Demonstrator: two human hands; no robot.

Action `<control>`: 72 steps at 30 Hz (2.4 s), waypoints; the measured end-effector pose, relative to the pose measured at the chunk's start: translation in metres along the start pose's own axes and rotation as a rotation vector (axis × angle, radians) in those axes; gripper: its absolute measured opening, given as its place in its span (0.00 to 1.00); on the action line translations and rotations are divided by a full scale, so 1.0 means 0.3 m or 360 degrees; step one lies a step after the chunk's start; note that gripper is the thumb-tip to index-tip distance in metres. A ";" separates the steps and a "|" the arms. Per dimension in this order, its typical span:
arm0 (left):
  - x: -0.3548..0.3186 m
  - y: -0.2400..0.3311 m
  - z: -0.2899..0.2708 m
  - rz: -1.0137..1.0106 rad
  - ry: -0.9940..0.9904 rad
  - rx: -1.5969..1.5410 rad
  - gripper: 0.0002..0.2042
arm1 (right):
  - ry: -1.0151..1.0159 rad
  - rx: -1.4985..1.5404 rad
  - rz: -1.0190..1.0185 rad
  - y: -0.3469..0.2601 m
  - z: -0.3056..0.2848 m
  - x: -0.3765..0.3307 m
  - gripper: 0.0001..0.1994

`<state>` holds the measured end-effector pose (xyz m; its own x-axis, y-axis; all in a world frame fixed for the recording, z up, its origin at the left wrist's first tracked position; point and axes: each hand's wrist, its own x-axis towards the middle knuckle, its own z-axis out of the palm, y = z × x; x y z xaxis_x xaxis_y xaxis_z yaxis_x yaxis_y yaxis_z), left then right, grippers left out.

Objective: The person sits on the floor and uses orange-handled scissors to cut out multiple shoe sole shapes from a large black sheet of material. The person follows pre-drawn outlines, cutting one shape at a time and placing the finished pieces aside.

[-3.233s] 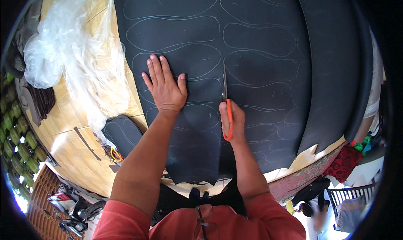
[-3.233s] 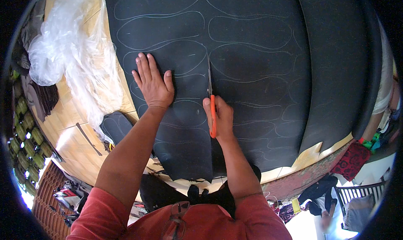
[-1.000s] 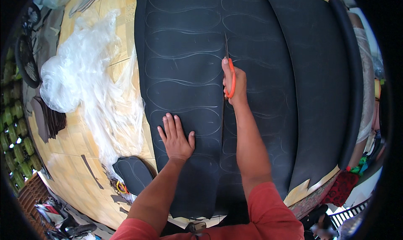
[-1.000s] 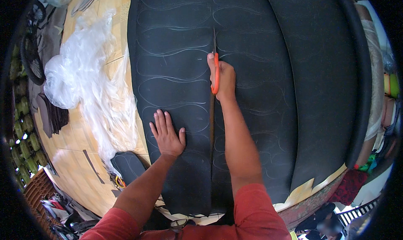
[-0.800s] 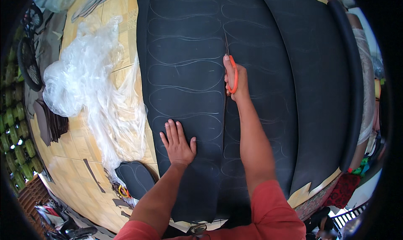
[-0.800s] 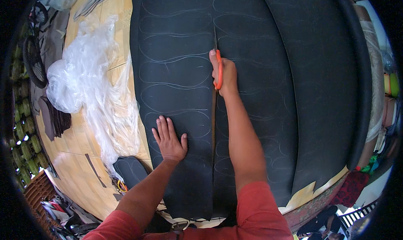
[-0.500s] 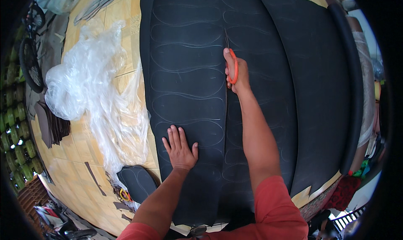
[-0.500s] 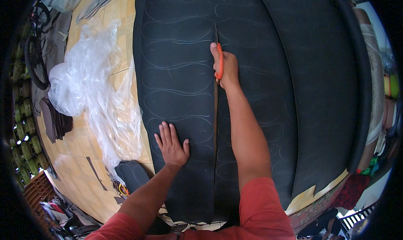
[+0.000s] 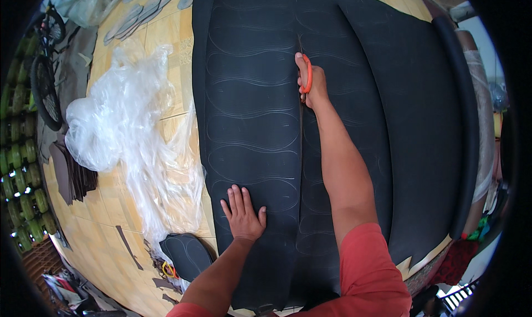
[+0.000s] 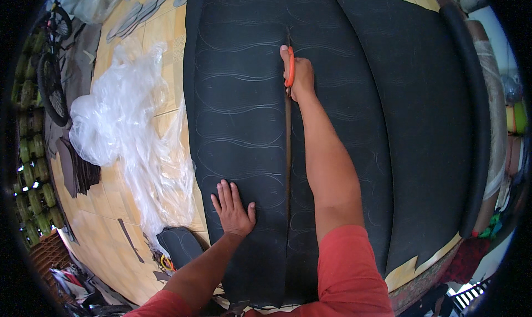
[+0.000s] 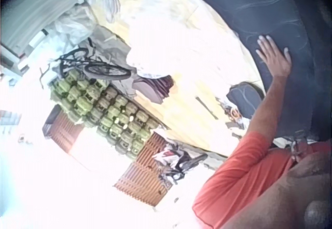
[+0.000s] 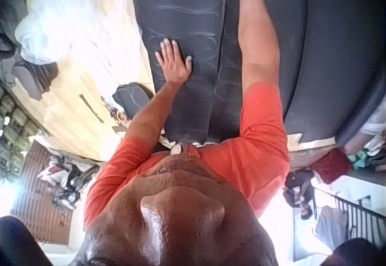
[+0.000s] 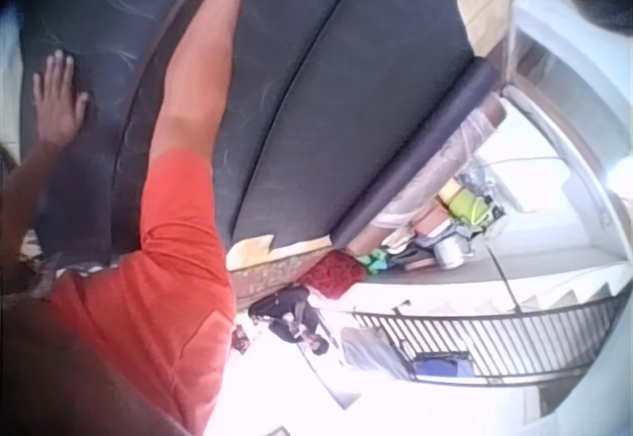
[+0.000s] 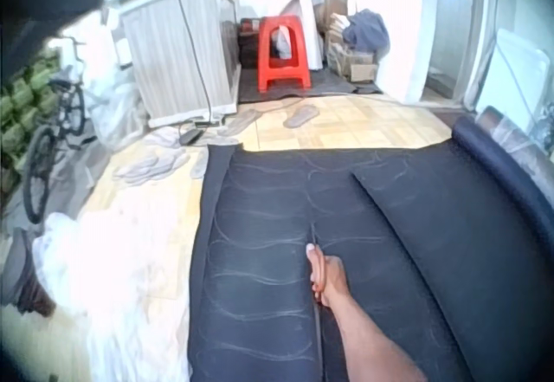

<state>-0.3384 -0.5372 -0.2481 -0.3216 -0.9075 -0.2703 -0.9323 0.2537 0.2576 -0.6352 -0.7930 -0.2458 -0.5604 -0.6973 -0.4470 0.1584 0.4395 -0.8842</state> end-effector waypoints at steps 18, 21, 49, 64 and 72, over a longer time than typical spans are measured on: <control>0.007 0.002 -0.006 0.0007 0.0041 0.0057 0.38 | -0.0139 0.0279 0.0139 -0.050 -0.006 0.087 0.23; -0.003 0.001 0.000 -0.0014 0.0089 0.0018 0.38 | -0.0236 0.0276 0.0178 -0.046 -0.005 0.089 0.23; 1.068 0.158 -0.199 -0.0072 0.0651 0.0108 0.27 | -0.0165 0.0105 0.0268 -0.079 0.005 0.088 0.28; 1.096 0.178 -0.234 -0.0106 0.0301 0.0105 0.30 | 0.0022 -0.0248 -0.0044 -0.083 0.042 0.174 0.25; 1.095 0.177 -0.232 -0.0091 0.0280 0.0069 0.30 | 0.0060 -0.0210 0.0006 -0.152 0.068 0.239 0.26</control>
<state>-0.4821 -0.8450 -0.2588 -0.2377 -0.9644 -0.1157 -0.9556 0.2109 0.2056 -0.6660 -0.8745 -0.2404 -0.5903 -0.6749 -0.4428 0.0537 0.5145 -0.8558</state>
